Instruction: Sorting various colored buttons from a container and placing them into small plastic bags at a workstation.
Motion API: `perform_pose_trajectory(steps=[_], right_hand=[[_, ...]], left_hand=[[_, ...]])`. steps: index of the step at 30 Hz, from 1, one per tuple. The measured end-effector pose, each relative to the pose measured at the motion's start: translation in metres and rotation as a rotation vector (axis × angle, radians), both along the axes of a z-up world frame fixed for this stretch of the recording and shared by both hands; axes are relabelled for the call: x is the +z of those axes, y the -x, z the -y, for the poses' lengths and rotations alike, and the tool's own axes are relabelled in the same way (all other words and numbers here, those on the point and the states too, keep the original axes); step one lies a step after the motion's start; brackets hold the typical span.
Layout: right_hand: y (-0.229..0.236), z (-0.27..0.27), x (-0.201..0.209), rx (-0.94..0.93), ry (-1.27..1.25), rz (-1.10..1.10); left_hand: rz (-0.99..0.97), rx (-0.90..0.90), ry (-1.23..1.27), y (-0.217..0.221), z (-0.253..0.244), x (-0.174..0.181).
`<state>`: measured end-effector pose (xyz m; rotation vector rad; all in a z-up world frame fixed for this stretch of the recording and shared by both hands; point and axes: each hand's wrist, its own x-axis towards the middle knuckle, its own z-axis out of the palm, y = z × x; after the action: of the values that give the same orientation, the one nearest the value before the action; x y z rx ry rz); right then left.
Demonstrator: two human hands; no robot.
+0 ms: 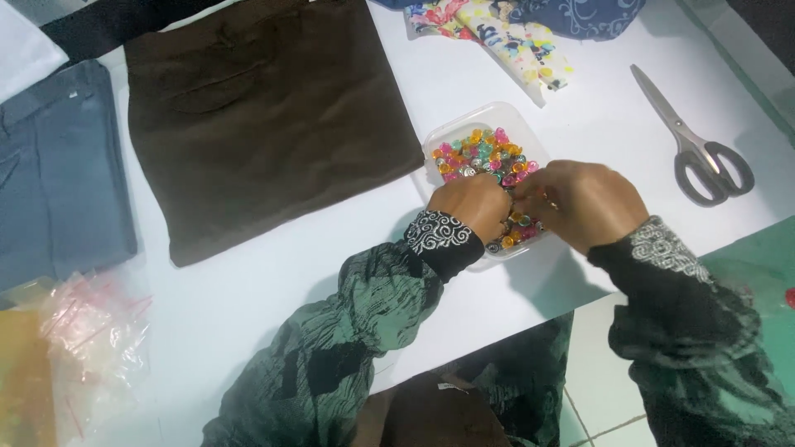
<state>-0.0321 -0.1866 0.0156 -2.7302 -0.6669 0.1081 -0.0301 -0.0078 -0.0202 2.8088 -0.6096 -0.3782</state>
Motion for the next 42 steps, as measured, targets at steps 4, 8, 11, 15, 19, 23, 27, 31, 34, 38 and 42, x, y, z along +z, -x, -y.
perform_pose_trajectory(steps=[4, 8, 11, 15, 19, 23, 27, 31, 34, 38, 42], right_hand=[[0.01, -0.026, 0.017, -0.075, 0.208, -0.022], [0.011, -0.029, 0.022, -0.009, 0.311, 0.011], [0.009, -0.029, 0.022, 0.017, 0.308, 0.029], [0.008, -0.03, 0.014, 0.039, 0.287, 0.028], [0.009, -0.03, 0.016, 0.016, 0.34, 0.001], [0.014, -0.041, 0.029, -0.076, 0.285, -0.051], [0.015, -0.034, 0.028, -0.155, 0.077, -0.082], [0.019, -0.018, 0.025, -0.198, -0.017, -0.054], [0.022, -0.011, 0.02, -0.065, -0.101, -0.016], [0.044, -0.052, 0.034, -0.063, -0.174, -0.068], [0.068, -0.144, 0.036, 0.29, -0.304, -0.096]], left_hand=[[-0.053, 0.046, 0.129, 0.0, -0.003, 0.002], [-0.009, 0.029, 0.165, 0.007, -0.003, 0.01], [0.02, 0.004, 0.16, 0.008, -0.006, 0.01], [0.029, -0.042, 0.158, 0.009, -0.011, 0.011], [0.025, -0.031, 0.196, 0.018, -0.018, 0.029], [0.002, 0.0, 0.301, 0.025, -0.03, 0.037], [0.066, 0.006, 0.523, 0.034, -0.046, 0.04], [0.124, 0.011, 0.682, 0.059, -0.078, 0.052], [0.12, 0.192, 0.713, 0.088, -0.116, 0.051], [0.231, 0.323, 0.764, 0.134, -0.195, 0.039], [0.335, 0.454, 0.73, 0.184, -0.285, 0.022]])
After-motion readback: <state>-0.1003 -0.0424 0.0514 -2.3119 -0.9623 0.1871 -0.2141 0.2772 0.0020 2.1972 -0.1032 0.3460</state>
